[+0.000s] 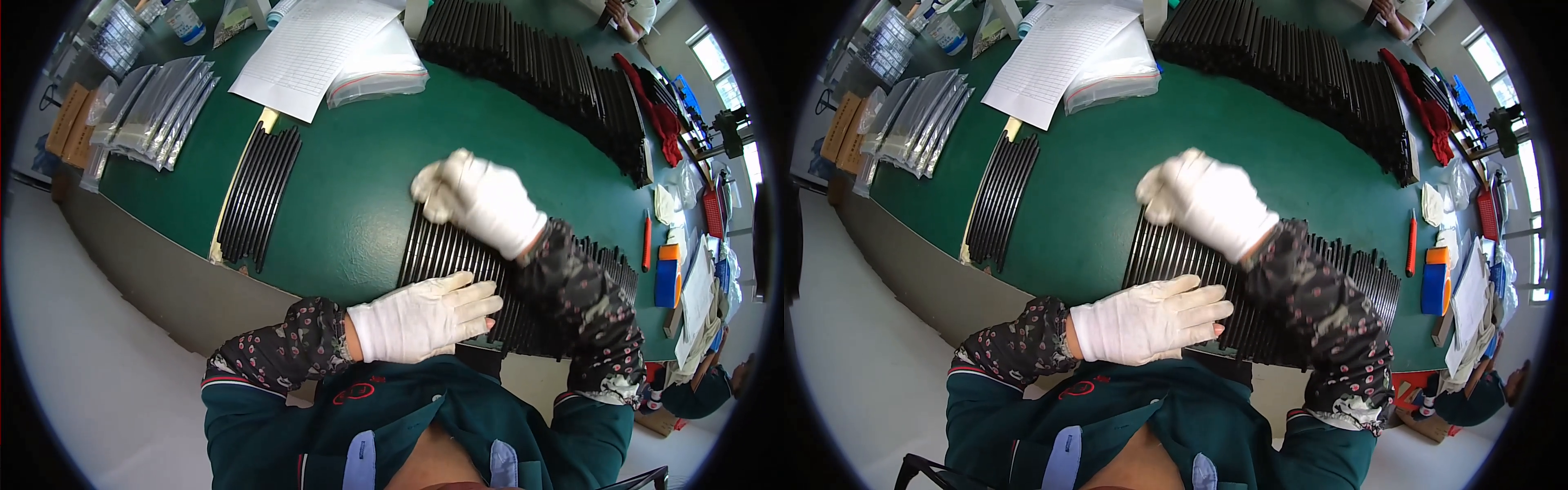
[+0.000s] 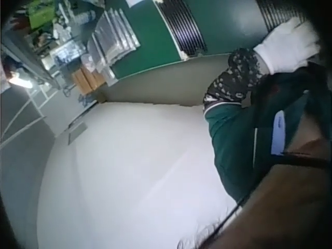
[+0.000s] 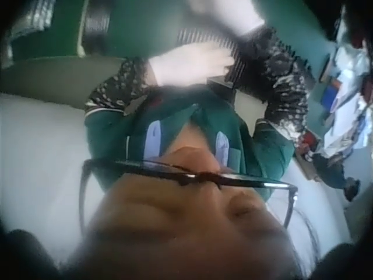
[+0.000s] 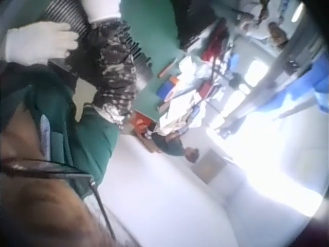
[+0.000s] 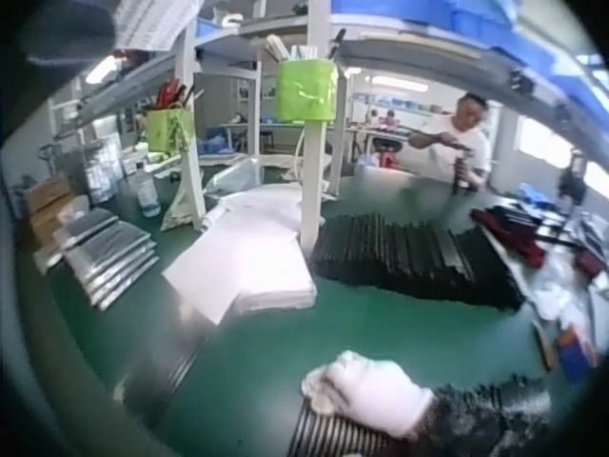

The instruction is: The recorder is cleaning long black industrial rods using a rag at a manufacturing workstation.

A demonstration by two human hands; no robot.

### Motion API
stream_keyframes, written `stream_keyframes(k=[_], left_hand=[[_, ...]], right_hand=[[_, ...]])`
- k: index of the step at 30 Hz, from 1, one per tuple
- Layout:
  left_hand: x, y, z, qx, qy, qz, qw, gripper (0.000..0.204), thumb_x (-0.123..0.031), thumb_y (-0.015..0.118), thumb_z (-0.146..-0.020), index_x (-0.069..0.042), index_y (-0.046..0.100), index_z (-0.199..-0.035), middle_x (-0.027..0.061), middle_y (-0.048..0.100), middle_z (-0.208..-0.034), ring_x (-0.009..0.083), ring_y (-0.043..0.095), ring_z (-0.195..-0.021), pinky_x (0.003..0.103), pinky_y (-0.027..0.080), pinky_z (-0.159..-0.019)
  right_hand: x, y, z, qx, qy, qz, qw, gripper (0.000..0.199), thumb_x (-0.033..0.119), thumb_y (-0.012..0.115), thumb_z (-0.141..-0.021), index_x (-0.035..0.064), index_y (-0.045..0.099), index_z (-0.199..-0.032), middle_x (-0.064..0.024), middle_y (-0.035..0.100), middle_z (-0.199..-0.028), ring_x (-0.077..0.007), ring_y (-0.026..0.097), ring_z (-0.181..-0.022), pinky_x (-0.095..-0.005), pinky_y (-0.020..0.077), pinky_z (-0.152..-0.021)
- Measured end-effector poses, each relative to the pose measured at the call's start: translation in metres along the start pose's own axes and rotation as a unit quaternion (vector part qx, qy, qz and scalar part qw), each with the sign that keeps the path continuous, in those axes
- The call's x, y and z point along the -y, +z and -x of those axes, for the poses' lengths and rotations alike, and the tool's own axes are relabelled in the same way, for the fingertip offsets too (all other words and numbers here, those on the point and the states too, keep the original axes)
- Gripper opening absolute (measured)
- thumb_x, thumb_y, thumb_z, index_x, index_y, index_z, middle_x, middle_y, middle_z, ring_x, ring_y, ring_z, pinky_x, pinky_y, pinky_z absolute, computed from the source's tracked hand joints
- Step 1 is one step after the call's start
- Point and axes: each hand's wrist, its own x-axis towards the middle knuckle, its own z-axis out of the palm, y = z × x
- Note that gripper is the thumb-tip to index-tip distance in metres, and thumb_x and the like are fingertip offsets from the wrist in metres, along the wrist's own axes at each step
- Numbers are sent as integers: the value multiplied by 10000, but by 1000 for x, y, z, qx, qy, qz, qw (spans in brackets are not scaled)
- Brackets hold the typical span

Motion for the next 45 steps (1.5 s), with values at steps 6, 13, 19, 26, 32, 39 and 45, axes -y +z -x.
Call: stream_keyframes(k=[6, 13, 19, 26, 32, 39, 45], left_hand=[[0, 29, 14, -1, -44, 135, 990, 550, -272, 657, -799, -38, 516, -1276, 138, 433, -1384, 292, 392, -1311, 403, 289, -1120], [3, 1, 6, 8, -15, 23, 1000, 569, -300, 658, -810, -35, 517, -1293, 129, 441, -1404, 278, 343, -1362, 407, 246, -1147], [2, 4, 4, 12, -10, 29, 999, 579, -305, 650, -812, -33, 506, -1302, 141, 416, -1431, 283, 335, -1369, 423, 278, -1123], [3, 2, 4, 37, -7, 6, 999, 588, -333, 635, -822, -45, 502, -1317, 138, 406, -1447, 278, 310, -1392, 425, 253, -1137], [3, 4, 7, 30, -8, 8, 999, 576, -330, 636, -823, -45, 509, -1307, 136, 407, -1448, 278, 317, -1388, 429, 255, -1135], [4, 1, 5, 21, 0, -20, 1000, 578, -320, 647, -800, -33, 522, -1285, 133, 441, -1407, 280, 348, -1358, 445, 261, -1136], [4, -1, 4, -3, -20, -49, 999, 601, -360, 657, -775, -40, 537, -1270, 119, 460, -1384, 267, 349, -1351, 462, 260, -1130]], right_hand=[[56, -2, 8, 103, -133, -207, 964, 106, 172, 588, -870, 98, 612, -943, -14, 678, -849, -214, 657, -710, -319, 556, -663], [-34, -36, -44, -115, 223, -371, 894, 147, 132, 542, -948, -3, 596, -968, -100, 705, -957, -119, 624, -652, -239, 483, -545], [-87, -25, -59, -161, 58, 151, 974, 104, 204, 641, -789, 143, 660, -871, -64, 636, -812, -256, 628, -833, -368, 514, -707], [-85, -7, -58, 64, 8, 184, 981, 134, 173, 637, -807, 113, 698, -911, -41, 658, -837, -233, 649, -769, -353, 507, -749], [-67, -30, -46, 50, 72, -130, 988, 154, 5, 562, -857, 25, 664, -971, -45, 631, -806, -149, 631, -640, -258, 506, -542], [-86, -7, -55, 37, 19, 85, 996, 126, 189, 663, -811, 92, 662, -892, -82, 650, -837, -290, 632, -806, -371, 501, -733], [-71, -24, -57, 132, 21, 120, 984, 102, 144, 632, -814, 108, 661, -905, -83, 652, -838, -273, 645, -812, -377, 492, -745]])
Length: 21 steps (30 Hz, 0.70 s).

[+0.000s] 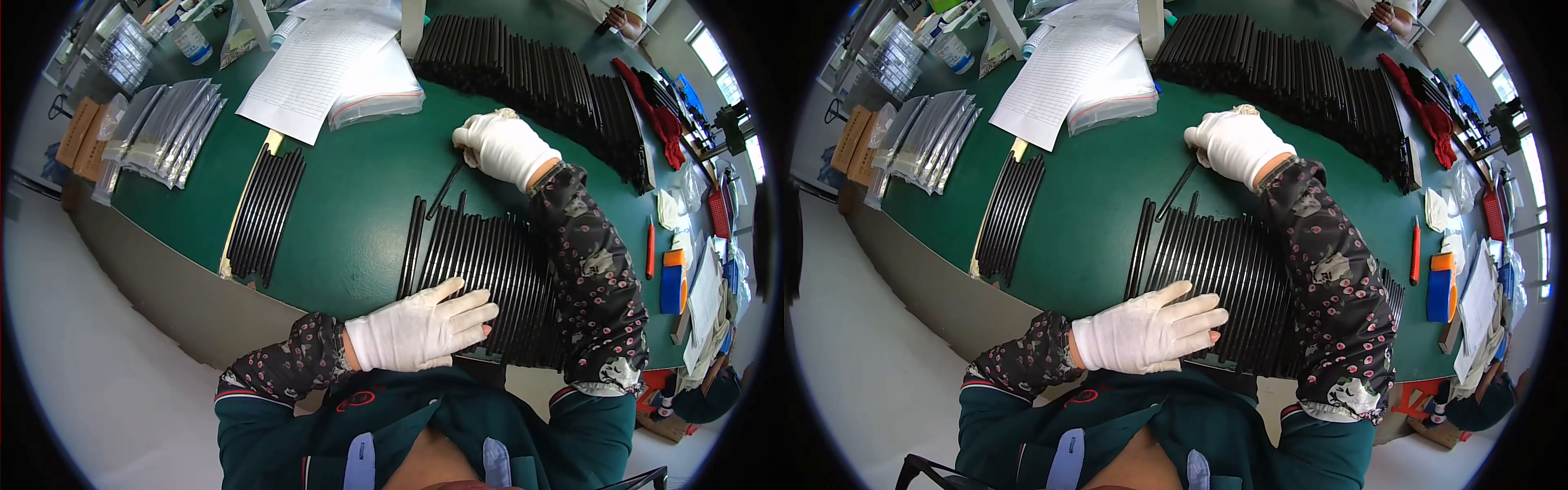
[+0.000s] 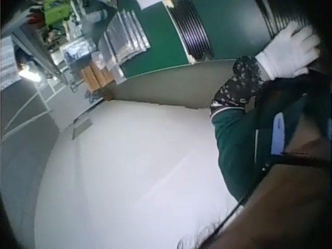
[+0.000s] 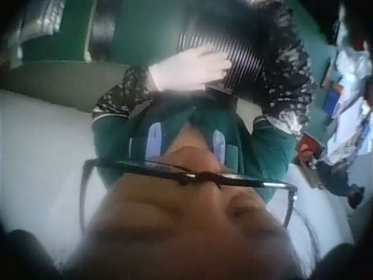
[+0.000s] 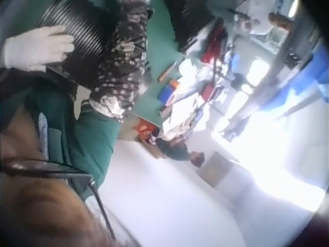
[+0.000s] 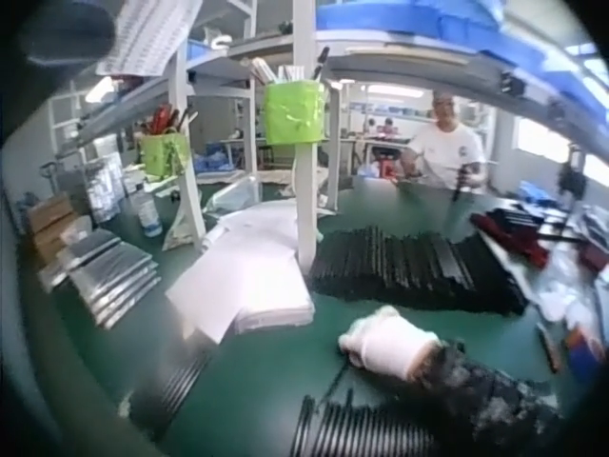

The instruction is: The recorder is cleaning long black industrial rods using a rag at a manufacturing workstation.

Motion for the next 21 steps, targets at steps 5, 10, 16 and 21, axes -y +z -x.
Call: stream_keyframes(k=[5, 10, 16, 21], left_hand=[[-4, -1, 4, 1, 2, -16, 1000, 593, -364, 662, -770, -55, 550, -1263, 114, 468, -1375, 251, 356, -1346, 470, 273, -1118], [-22, -12, 23, -54, -142, -40, 988, 862, -489, 744, -668, -148, 407, -1385, 171, 378, -1441, 410, 355, -1328, 660, 301, -994], [-14, 6, 37, -67, -205, -44, 976, 911, -561, 694, -710, -159, 319, -1436, 220, 304, -1478, 447, 290, -1359, 632, 217, -1070], [-15, 5, 36, -66, -200, -43, 977, 904, -534, 703, -719, -137, 317, -1433, 223, 313, -1473, 423, 284, -1376, 569, 225, -1104]], right_hand=[[19, -8, -10, 116, -50, 228, 965, 125, 148, 589, -812, 154, 678, -898, -76, 647, -841, -256, 669, -802, -391, 485, -718], [17, -5, 4, 5, -119, 270, 955, 89, 154, 565, -788, 145, 653, -786, -45, 600, -760, -227, 648, -740, -385, 471, -692], [56, -10, 16, -83, -244, 205, 944, 64, 138, 623, -748, 81, 608, -775, -53, 602, -783, -220, 635, -714, -333, 529, -629], [40, -19, 15, -147, -66, -108, 981, 160, 68, 622, -784, 41, 530, -912, -51, 639, -787, -232, 614, -698, -334, 509, -644]])
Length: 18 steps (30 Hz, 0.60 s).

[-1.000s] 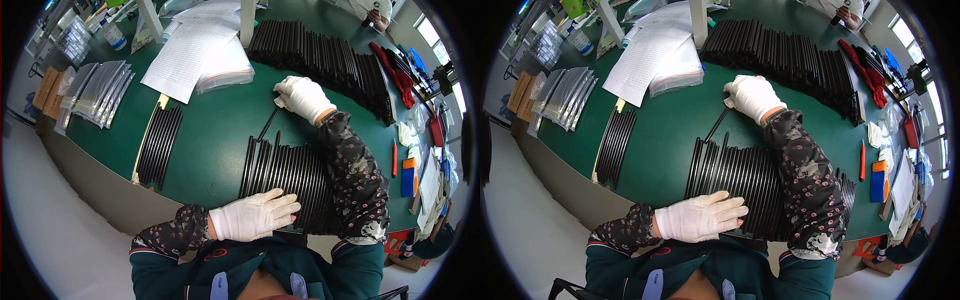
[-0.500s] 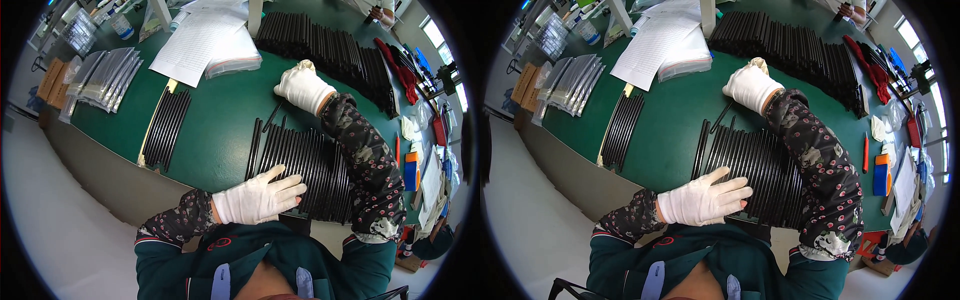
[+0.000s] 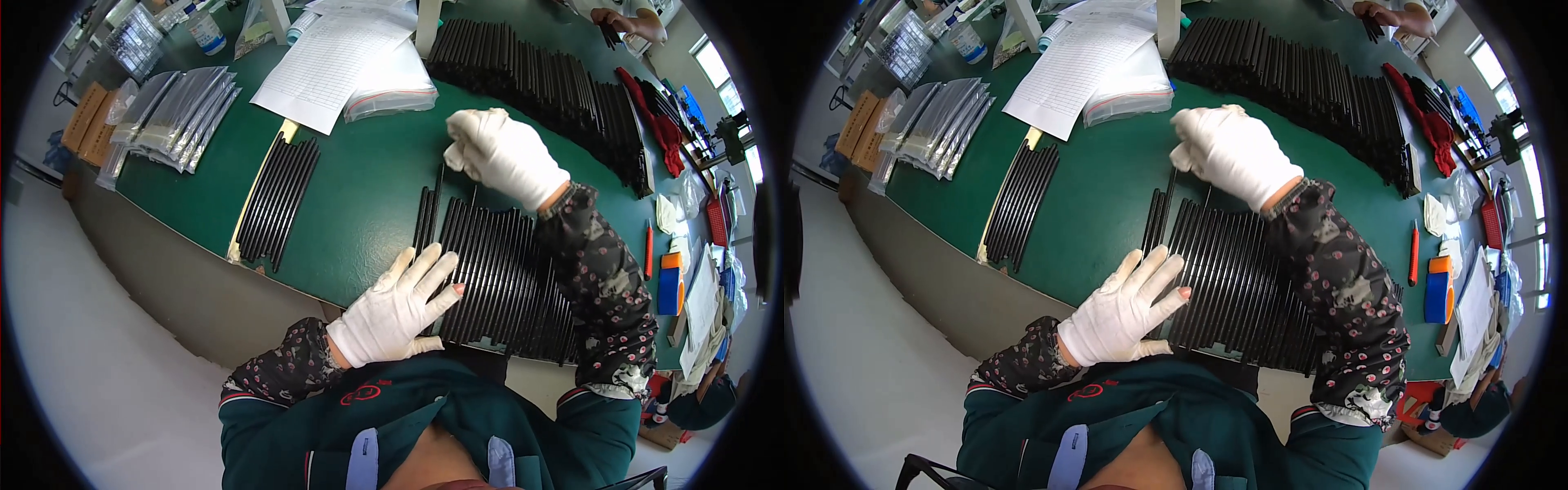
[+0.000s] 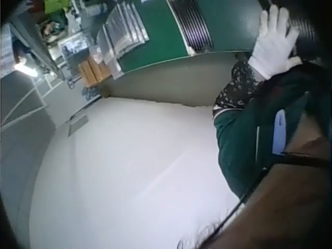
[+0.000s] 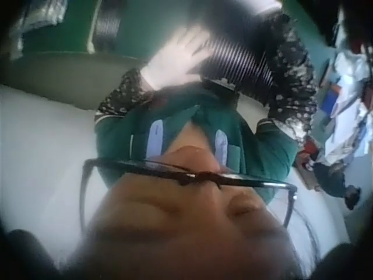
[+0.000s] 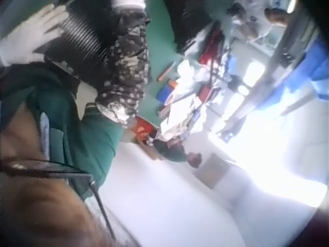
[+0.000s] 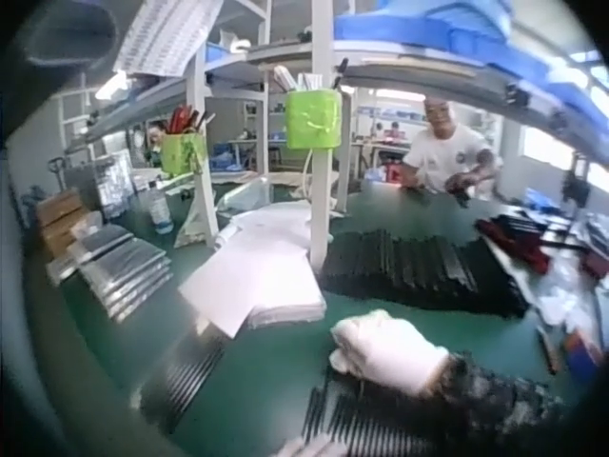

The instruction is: The recorder is cleaning long black industrial rods using a rag at a manufacturing workstation.

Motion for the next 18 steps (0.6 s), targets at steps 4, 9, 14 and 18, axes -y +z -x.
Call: stream_keyframes(k=[4, 9, 14, 18], left_hand=[[2, 0, -3, -6, 13, 21, 1000, 907, -482, 745, -695, -127, 333, -1421, 216, 328, -1466, 408, 300, -1373, 514, 242, -1120], [6, 0, -2, 1, 32, 17, 999, 847, -448, 756, -689, -111, 395, -1376, 187, 341, -1467, 375, 310, -1379, 499, 253, -1121], [-2, -12, -9, 18, 46, 8, 999, 734, -437, 732, -718, -107, 467, -1317, 139, 371, -1452, 340, 327, -1375, 503, 266, -1109], [-2, -3, -15, 25, 80, 11, 996, 687, -407, 734, -714, -111, 499, -1287, 132, 409, -1420, 331, 356, -1353, 498, 289, -1096]], right_hand=[[-31, 32, 8, 56, 36, -12, 998, 135, 28, 613, -822, 36, 636, -955, -66, 652, -771, -216, 648, -762, -301, 506, -657], [-21, 19, 7, 157, 101, -253, 949, 78, 9, 602, -868, 3, 660, -920, -52, 598, -749, -119, 557, -536, -234, 457, -494], [-23, 28, 14, 16, 24, -78, 997, 100, 87, 639, -867, 45, 651, -956, -82, 618, -811, -208, 619, -657, -307, 509, -600], [-21, 25, 34, -23, 16, -13, 1000, 130, 118, 650, -859, 59, 649, -975, -93, 622, -846, -244, 629, -727, -335, 512, -661]])
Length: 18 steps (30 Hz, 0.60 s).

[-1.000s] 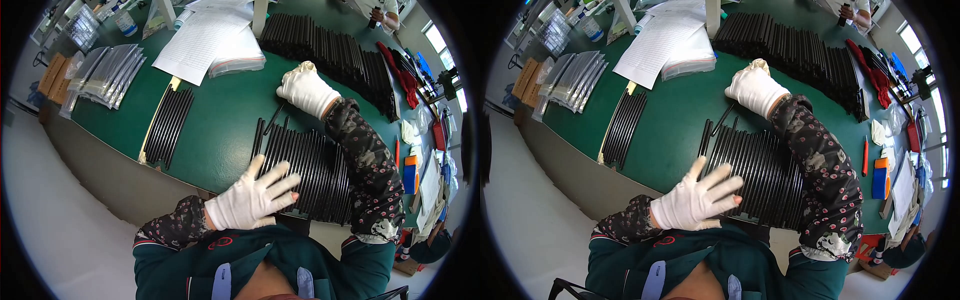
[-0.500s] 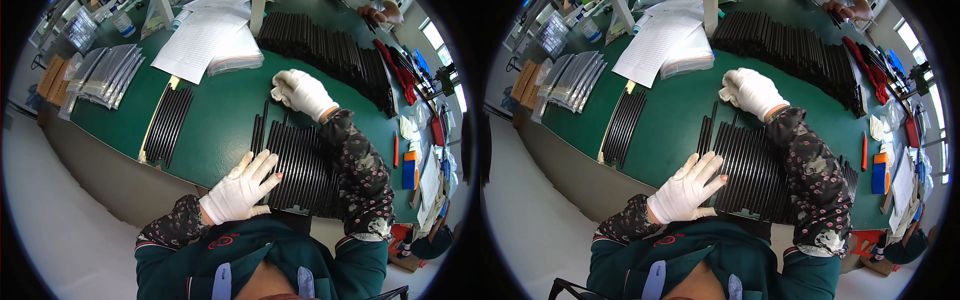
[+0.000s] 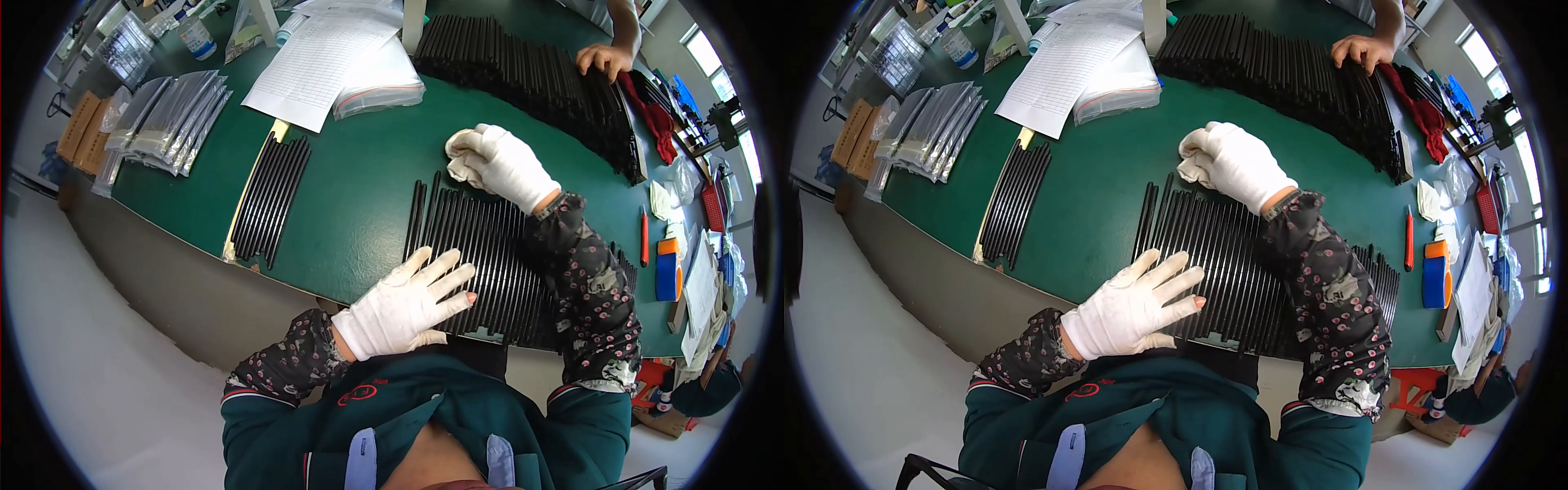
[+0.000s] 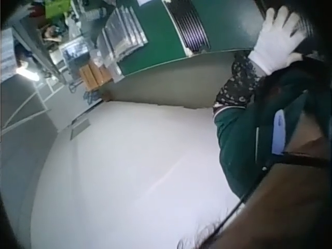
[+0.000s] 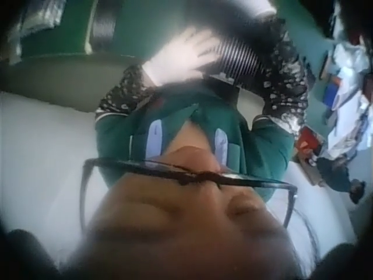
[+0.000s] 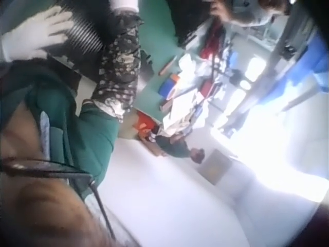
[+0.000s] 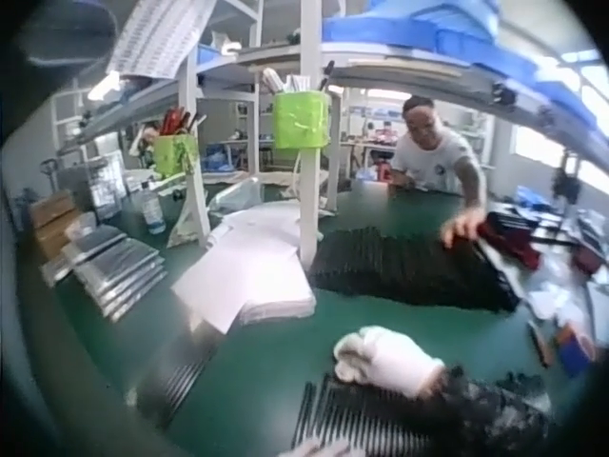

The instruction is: The recorder is cleaning long black industrial rods using a rag at a manufacturing workstation.

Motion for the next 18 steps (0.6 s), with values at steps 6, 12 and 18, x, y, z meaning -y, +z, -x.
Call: stream_keyframes(k=[6, 12, 18], left_hand=[[6, -11, 20, -9, -35, -11, 999, 677, -389, 760, -678, -105, 522, -1244, 140, 420, -1408, 339, 370, -1340, 479, 293, -1094], [3, -8, 23, -37, -41, -11, 998, 868, -547, 732, -647, -94, 435, -1326, 199, 396, -1415, 394, 362, -1337, 554, 213, -1106], [0, 2, 12, -28, -41, -40, 998, 743, -444, 729, -709, -85, 474, -1307, 162, 435, -1391, 354, 390, -1324, 490, 280, -1100]], right_hand=[[-12, -16, 32, -59, 164, -123, 977, 185, -1, 545, -894, 12, 633, -1056, -44, 596, -837, -89, 593, -622, -219, 481, -560], [-6, -14, 32, -37, 196, -99, 975, 203, 155, 591, -889, 56, 641, -1059, -120, 636, -958, -301, 620, -942, -358, 491, -837], [5, -9, 14, 18, 200, -27, 979, 218, 230, 646, -844, 95, 676, -1013, -123, 639, -922, -290, 624, -904, -370, 500, -813]])
